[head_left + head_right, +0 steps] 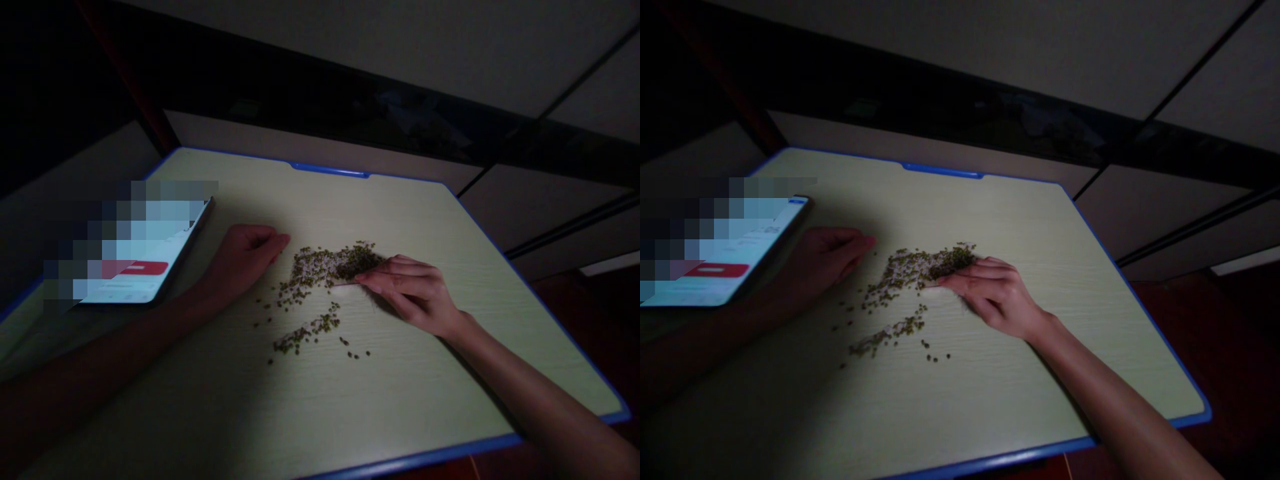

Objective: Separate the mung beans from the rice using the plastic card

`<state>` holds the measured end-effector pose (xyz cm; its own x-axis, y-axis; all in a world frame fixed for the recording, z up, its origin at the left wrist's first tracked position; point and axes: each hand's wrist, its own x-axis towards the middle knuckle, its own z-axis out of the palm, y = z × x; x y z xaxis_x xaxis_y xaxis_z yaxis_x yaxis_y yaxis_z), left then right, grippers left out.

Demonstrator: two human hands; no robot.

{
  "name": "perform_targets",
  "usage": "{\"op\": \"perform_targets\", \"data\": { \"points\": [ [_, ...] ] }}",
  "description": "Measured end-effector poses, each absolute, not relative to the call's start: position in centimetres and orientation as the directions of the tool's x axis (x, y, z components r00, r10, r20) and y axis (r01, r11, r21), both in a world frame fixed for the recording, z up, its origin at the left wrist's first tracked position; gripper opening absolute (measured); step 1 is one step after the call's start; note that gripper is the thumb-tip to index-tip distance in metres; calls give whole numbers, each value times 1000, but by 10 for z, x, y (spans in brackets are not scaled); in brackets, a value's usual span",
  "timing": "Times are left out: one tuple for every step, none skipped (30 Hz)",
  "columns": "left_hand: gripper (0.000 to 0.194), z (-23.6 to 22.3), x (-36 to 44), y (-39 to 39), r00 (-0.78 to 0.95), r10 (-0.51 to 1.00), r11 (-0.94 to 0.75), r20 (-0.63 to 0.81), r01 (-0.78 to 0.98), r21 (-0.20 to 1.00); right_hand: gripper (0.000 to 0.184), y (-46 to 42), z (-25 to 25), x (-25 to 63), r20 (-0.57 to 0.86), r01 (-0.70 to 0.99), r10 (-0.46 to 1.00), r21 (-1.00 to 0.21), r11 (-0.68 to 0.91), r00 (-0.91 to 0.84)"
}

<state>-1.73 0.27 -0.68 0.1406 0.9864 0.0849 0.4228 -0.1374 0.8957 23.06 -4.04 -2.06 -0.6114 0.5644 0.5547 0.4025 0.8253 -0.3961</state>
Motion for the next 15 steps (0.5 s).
{"op": "perform_targets", "data": {
  "points": [
    [35,-7,-17,3,141,986,-138,86,423,895,45,-41,-20,230,554,400,560,-393,828,-616],
    [36,-7,-17,3,141,986,-139,86,424,895,45,-41,-19,230,554,396,556,-391,831,-620],
    [36,-7,-17,3,140,986,-138,86,424,895,44,-41,-18,230,554,393,552,-388,834,-624],
    [36,-7,-17,3,138,987,-138,86,425,895,44,-41,-18,229,553,390,547,-385,837,-628],
    [36,-7,-17,3,138,987,-139,88,425,895,44,-41,-17,229,552,386,543,-383,839,-633],
    [35,-7,-17,2,137,987,-140,89,424,895,44,-41,-17,229,551,384,539,-380,842,-637],
    [35,-7,-17,2,138,987,-139,88,424,895,44,-41,-17,229,549,383,537,-377,843,-641],
    [35,-7,-17,2,140,987,-137,85,423,896,44,-41,-17,229,547,383,535,-375,844,-644],
    [34,-8,-17,2,140,987,-134,82,421,897,44,-41,-17,229,547,383,534,-373,845,-645],
    [35,-8,-17,2,138,987,-129,77,418,899,44,-41,-17,229,547,383,533,-372,845,-645],
    [35,-8,-17,2,136,988,-125,75,416,901,43,-41,-18,229,550,383,532,-370,847,-644],
    [35,-8,-17,2,133,988,-124,75,415,901,43,-41,-18,228,553,383,530,-368,848,-643],
    [35,-8,-17,2,130,988,-126,78,415,901,42,-41,-18,228,554,381,528,-367,849,-644],
    [35,-8,-17,2,128,988,-129,83,415,901,42,-41,-18,228,552,378,526,-367,850,-646],
    [35,-8,-17,2,129,988,-132,86,416,900,42,-41,-18,228,548,376,524,-367,851,-652]
  ]
}}
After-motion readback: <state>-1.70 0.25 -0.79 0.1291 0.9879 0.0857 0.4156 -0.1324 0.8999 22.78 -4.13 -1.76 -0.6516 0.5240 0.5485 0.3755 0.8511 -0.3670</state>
